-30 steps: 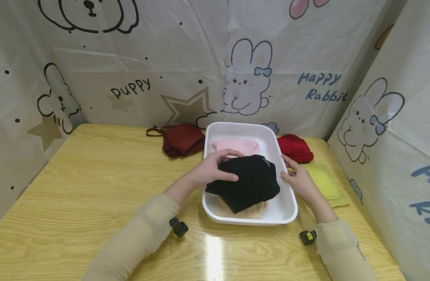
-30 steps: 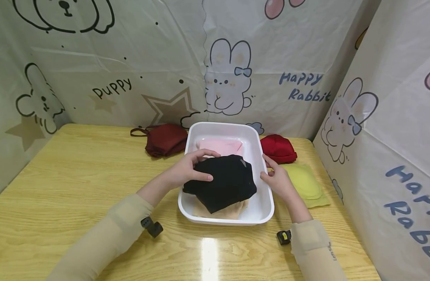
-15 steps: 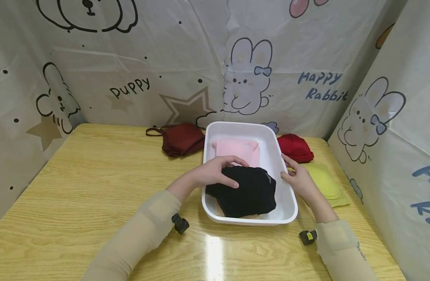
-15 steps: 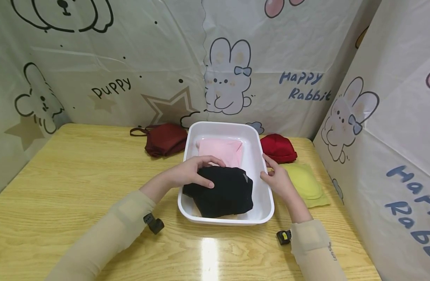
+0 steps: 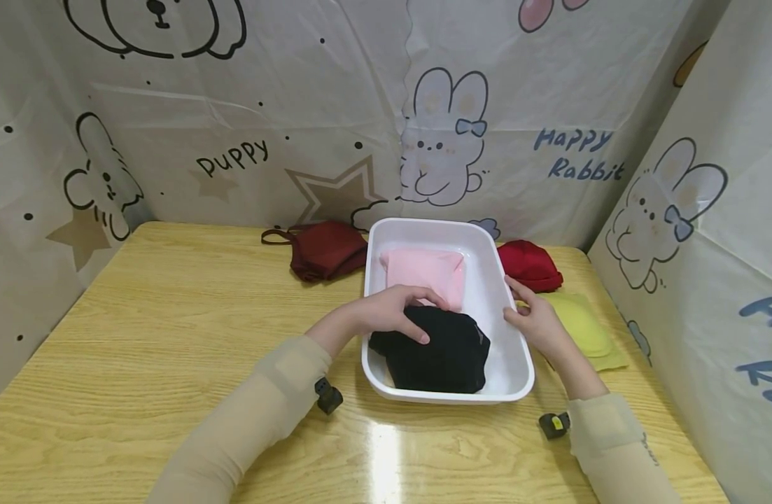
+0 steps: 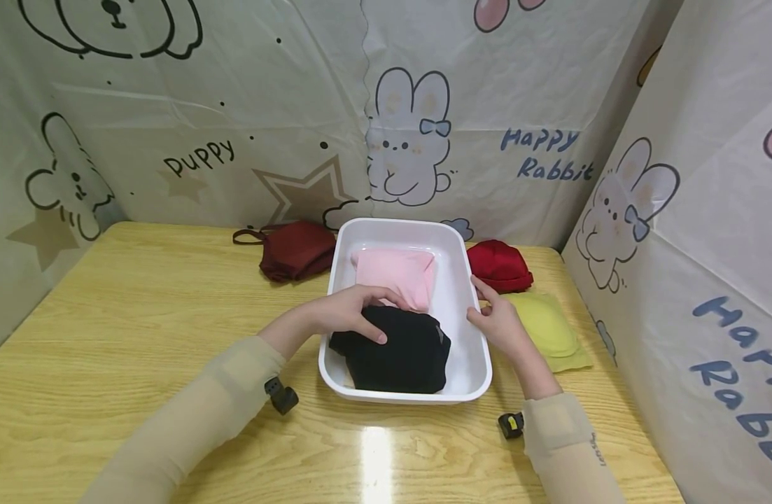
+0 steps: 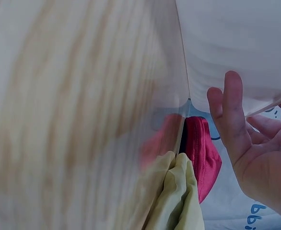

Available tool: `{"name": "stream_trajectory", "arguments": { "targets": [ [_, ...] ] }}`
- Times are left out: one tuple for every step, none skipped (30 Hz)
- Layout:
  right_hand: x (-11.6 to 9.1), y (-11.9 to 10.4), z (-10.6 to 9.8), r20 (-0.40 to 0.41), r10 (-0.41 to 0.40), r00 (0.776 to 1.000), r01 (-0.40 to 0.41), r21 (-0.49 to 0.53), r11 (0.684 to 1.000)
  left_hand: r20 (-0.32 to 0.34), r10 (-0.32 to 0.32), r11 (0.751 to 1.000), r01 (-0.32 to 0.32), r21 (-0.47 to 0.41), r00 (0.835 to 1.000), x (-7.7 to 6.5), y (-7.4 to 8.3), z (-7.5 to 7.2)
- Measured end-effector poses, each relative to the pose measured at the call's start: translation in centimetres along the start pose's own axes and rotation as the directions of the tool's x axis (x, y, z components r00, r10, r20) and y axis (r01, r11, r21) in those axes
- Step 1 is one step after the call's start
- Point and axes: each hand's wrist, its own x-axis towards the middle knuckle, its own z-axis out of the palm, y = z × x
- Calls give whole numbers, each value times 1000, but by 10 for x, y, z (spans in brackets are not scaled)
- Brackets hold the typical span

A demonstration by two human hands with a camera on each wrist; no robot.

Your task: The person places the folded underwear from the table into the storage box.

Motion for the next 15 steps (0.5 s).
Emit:
{"name": "stream_trajectory", "arguments": {
  "targets": [
    [0, 0, 0, -1, 0, 1000, 0, -4, 1000, -2, -5, 1000, 5, 4, 1000, 1, 0, 0],
    [0, -1, 0, -1, 0, 1000, 0, -6, 1000, -6, -10, 1000, 11, 9, 1000, 1, -1, 0],
    [0, -1, 0, -1, 1, 1000, -1, -7, 1000, -11, -17, 1000, 17, 21, 1000, 2, -1, 0],
    [0, -1, 0, 0, 1, 1000, -1, -7, 1000, -16, -27, 999, 27, 31, 1000, 3, -1, 0],
    [0, -2, 0, 1, 0, 1000, 0, -7, 1000, -21, -34, 998, 35, 44, 999, 3, -2, 0],
    [0, -2, 0, 0, 1, 1000, -1, -7, 1000, -26, -44, 998, 45, 51, 999, 4, -2, 0],
    [0, -2, 0, 0, 1, 1000, -1, -6, 1000, -31, -56, 997, 57, 58, 998, 5, -2, 0],
    [0, -2, 1, 1, -2, 1000, 2, -2, 1000, -37, -65, 995, 67, 69, 997, 6, -2, 0],
    [0, -1, 1, 2, -7, 1000, 7, 0, 1000, -41, -75, 994, 78, 76, 996, 6, -2, -1],
    [-1, -1, 1, 2, -13, 1000, 13, 3, 1000, -44, -83, 993, 86, 79, 996, 7, -3, 0],
    [-1, -1, 1, 1, -20, 1000, 20, 7, 1000, -47, -88, 992, 92, 82, 995, 8, -3, 0],
    [-1, -1, 1, 0, -25, 1000, 25, 11, 1000, -48, -93, 992, 97, 83, 995, 8, -3, 0],
    [-2, -1, 1, -1, -32, 999, 32, 14, 999, -50, -96, 991, 100, 87, 994, 9, -4, 0],
    [-2, -1, 1, 0, -38, 999, 38, 19, 999, -51, -96, 990, 101, 95, 994, 10, -4, 0],
    [-2, -1, 1, 0, -41, 999, 41, 19, 999, -51, -98, 989, 103, 104, 994, 10, -5, 0]
  ]
}}
